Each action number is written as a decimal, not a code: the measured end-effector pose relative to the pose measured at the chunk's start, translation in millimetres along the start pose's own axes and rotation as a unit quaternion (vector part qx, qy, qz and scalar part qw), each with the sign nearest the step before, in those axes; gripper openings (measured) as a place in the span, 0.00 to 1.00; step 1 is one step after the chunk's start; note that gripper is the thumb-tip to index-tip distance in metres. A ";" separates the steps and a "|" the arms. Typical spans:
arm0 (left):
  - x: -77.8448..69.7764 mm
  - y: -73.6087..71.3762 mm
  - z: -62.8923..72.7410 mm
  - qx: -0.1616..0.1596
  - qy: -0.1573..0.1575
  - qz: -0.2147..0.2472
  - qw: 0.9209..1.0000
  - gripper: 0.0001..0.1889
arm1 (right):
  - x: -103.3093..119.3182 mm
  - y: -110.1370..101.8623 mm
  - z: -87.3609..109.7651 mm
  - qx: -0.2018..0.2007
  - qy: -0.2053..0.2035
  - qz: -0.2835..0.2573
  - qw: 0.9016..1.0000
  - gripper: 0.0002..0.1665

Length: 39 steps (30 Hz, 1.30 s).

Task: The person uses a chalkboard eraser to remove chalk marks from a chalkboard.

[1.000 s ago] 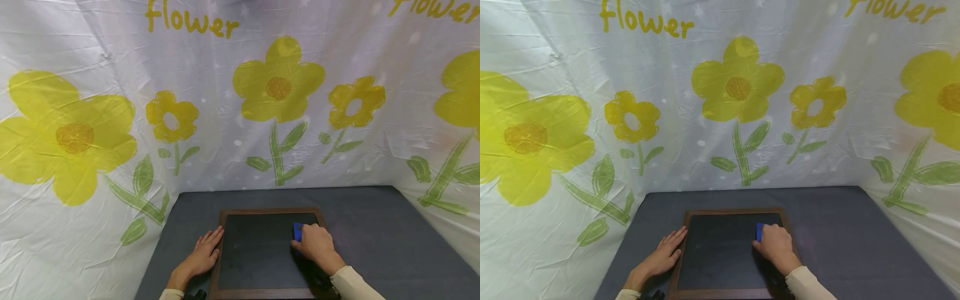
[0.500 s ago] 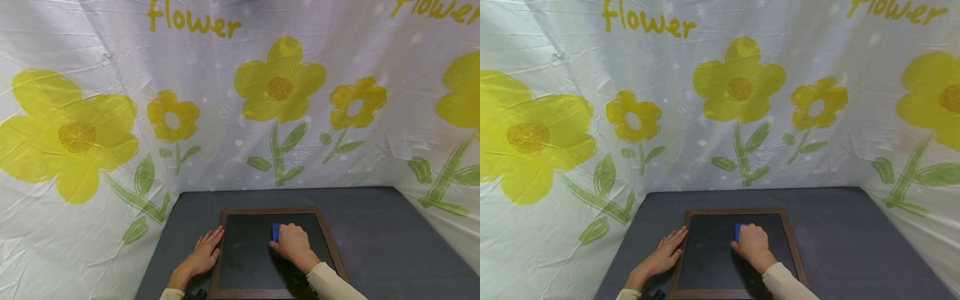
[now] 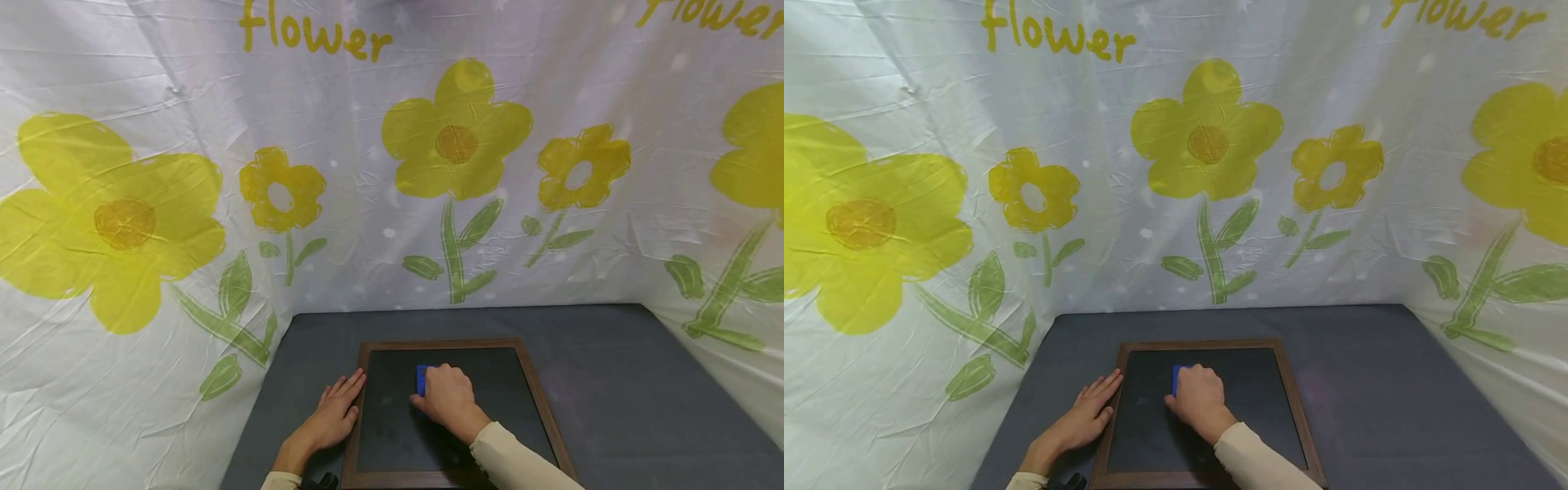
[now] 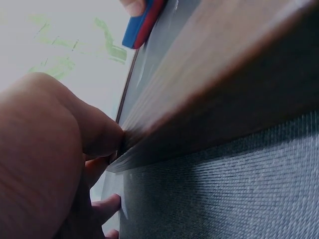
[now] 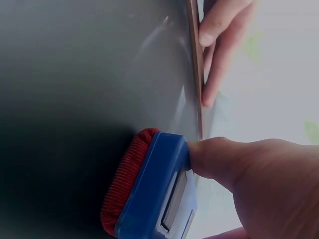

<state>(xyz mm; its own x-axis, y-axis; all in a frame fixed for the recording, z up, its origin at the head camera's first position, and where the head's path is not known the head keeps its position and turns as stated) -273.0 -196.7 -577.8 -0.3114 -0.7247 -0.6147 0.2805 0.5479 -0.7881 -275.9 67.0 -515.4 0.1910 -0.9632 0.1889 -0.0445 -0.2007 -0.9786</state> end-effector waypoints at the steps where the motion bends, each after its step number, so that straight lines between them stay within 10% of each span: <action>1: -0.2 0.1 0.2 0.001 -0.002 -0.003 1.000 0.35 | 3.0 0.9 -1.4 0.001 -0.001 -0.001 1.000 0.32; 23: 18.0 8.5 -3.9 -0.038 0.033 0.019 0.999 0.35 | 57.5 12.0 -15.4 -0.004 -0.064 0.018 0.998 0.35; 39: -3.5 -1.2 -0.2 -0.009 -0.007 -0.011 1.000 0.35 | 74.0 17.6 -19.5 0.017 -0.075 0.007 0.997 0.37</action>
<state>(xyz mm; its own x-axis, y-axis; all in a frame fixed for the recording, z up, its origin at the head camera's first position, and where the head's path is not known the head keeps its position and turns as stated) -272.4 -194.8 -574.7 -0.3046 -0.7429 -0.5961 0.2570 0.5386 -0.8024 -281.7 -11.3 -517.0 0.3358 -0.9275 0.1641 -0.0151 -0.1795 -0.9836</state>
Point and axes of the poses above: each hand's wrist, its own z-axis away from the middle knuckle, its own y-axis out of the palm, x = y × z, the point moved 2 cm from there along -z, towards the middle knuckle, and after that the axes turned 3 degrees about -y, right-handed, at the moved point
